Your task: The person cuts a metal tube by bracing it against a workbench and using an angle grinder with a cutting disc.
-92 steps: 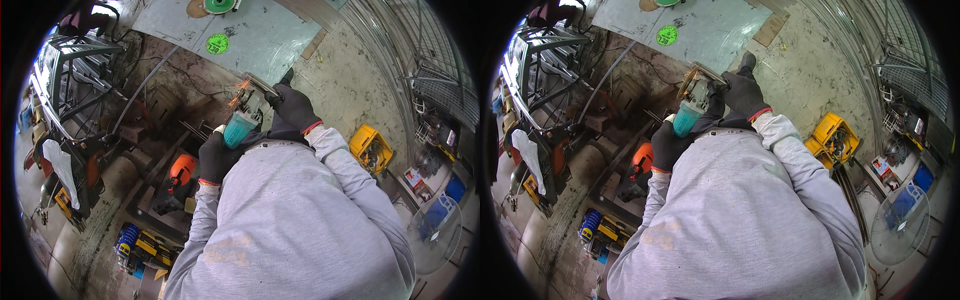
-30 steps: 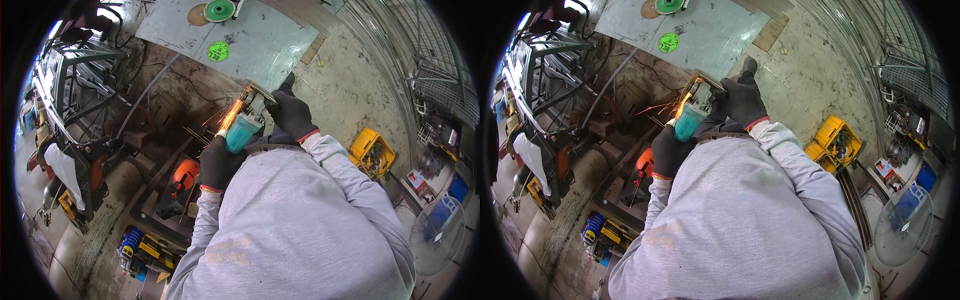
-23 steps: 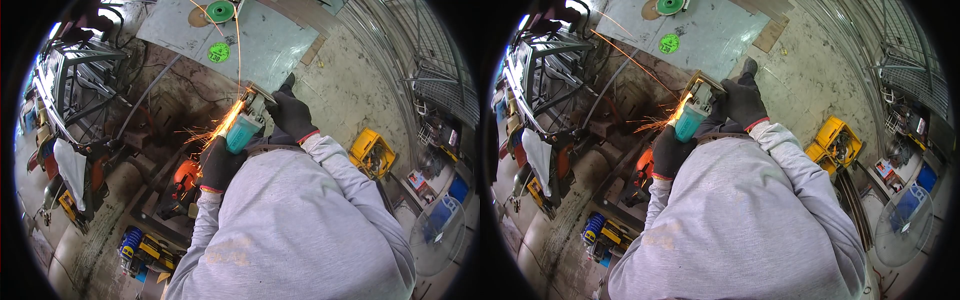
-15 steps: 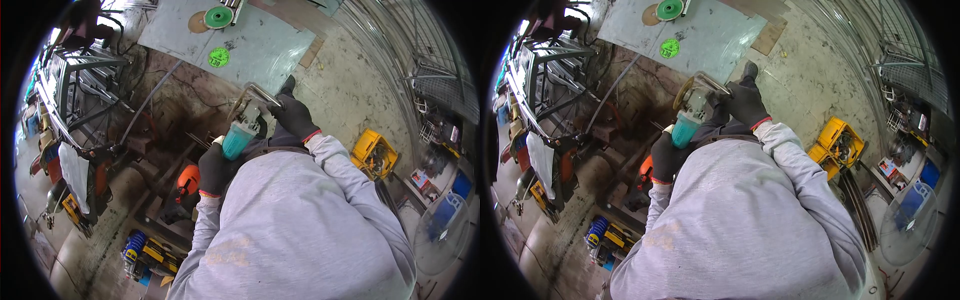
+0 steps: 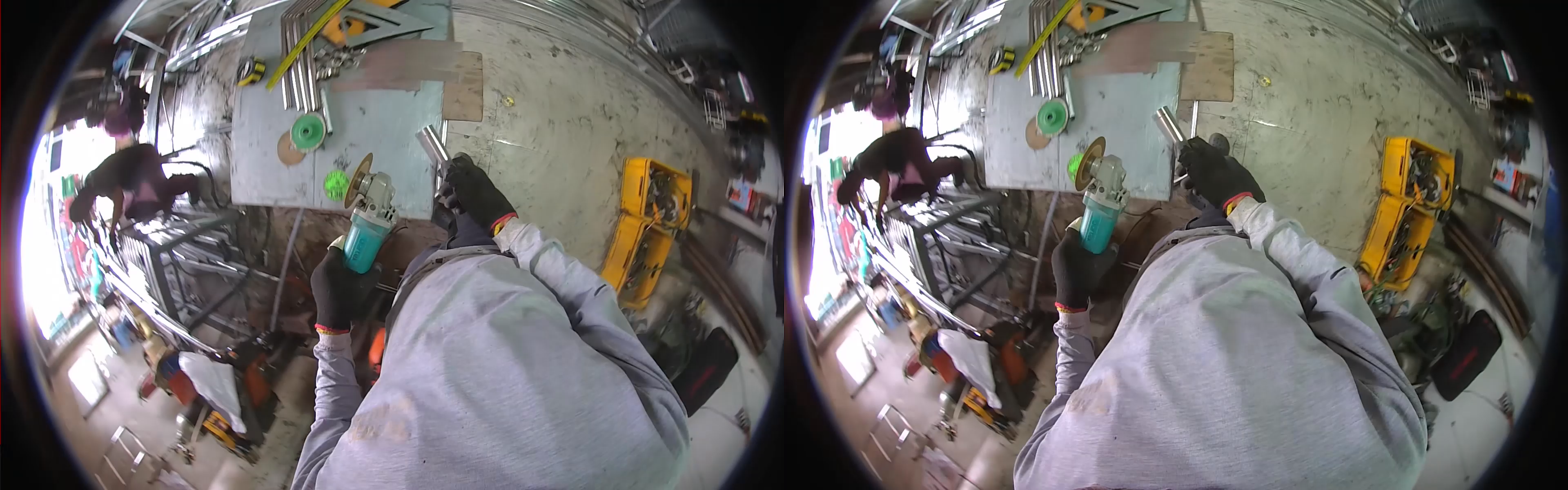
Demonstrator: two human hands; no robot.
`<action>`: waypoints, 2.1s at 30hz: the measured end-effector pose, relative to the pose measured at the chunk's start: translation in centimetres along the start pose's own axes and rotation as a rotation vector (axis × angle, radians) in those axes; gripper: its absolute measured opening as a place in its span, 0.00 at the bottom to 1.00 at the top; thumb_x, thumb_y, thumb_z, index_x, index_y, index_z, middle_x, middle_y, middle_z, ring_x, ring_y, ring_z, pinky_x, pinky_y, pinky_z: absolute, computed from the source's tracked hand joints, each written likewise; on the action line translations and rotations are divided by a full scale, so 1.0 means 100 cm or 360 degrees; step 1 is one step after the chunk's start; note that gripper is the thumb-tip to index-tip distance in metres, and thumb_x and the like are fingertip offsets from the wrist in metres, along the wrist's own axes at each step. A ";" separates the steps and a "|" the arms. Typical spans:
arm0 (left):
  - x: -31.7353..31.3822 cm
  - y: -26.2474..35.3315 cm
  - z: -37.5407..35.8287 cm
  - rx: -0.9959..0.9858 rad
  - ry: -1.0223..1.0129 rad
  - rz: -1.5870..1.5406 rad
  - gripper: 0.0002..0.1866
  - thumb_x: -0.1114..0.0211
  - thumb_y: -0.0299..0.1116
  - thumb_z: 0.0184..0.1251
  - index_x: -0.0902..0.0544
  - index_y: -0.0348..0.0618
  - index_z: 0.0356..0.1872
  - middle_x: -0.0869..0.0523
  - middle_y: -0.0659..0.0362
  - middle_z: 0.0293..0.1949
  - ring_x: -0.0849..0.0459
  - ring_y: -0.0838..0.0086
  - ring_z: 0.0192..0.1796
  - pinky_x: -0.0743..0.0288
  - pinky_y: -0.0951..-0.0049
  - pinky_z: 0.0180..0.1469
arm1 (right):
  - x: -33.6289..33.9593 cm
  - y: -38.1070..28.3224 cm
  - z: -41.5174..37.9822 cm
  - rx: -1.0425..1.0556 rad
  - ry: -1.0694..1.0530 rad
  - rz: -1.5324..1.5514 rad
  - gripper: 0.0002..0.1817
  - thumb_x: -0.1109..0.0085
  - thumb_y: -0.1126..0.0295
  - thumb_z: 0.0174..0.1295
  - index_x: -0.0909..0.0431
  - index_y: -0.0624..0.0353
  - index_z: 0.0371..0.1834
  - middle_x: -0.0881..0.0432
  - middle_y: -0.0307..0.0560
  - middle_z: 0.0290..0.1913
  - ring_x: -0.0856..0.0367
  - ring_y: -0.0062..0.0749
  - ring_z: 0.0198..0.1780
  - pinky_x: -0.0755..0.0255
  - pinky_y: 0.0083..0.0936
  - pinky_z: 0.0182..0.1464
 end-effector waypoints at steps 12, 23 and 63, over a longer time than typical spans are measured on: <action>0.056 0.068 0.146 -0.0341 -0.0492 0.0515 0.32 0.14 0.46 0.55 0.11 0.47 0.61 0.05 0.46 0.41 0.04 0.43 0.46 0.10 0.47 0.45 | 0.006 -0.063 0.013 0.0525 0.0624 -0.0583 0.16 0.41 0.54 0.82 0.19 0.57 0.51 0.12 0.60 0.35 0.11 0.62 0.38 0.19 0.52 0.45; 0.035 0.085 0.207 -0.0743 -0.0745 0.0595 0.26 0.14 0.50 0.56 0.13 0.47 0.49 0.06 0.48 0.38 0.06 0.43 0.42 0.11 0.47 0.44 | 0.004 -0.078 0.008 0.0016 0.0946 -0.0665 0.18 0.40 0.51 0.82 0.20 0.56 0.53 0.09 0.66 0.39 0.09 0.70 0.44 0.18 0.63 0.50; 0.018 0.076 0.221 -0.0838 -0.0829 0.0594 0.30 0.14 0.48 0.56 0.13 0.49 0.59 0.05 0.50 0.44 0.05 0.46 0.47 0.10 0.48 0.48 | -0.002 -0.079 0.012 0.0143 0.1129 -0.0865 0.15 0.40 0.53 0.80 0.22 0.53 0.54 0.09 0.62 0.37 0.08 0.66 0.43 0.16 0.62 0.46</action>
Point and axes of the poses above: each hand's wrist, its own z-axis towards the middle knuckle, its own x-axis out of the back of the hand, y = z × x, the point moved 8 cm from there along z, towards the middle knuckle
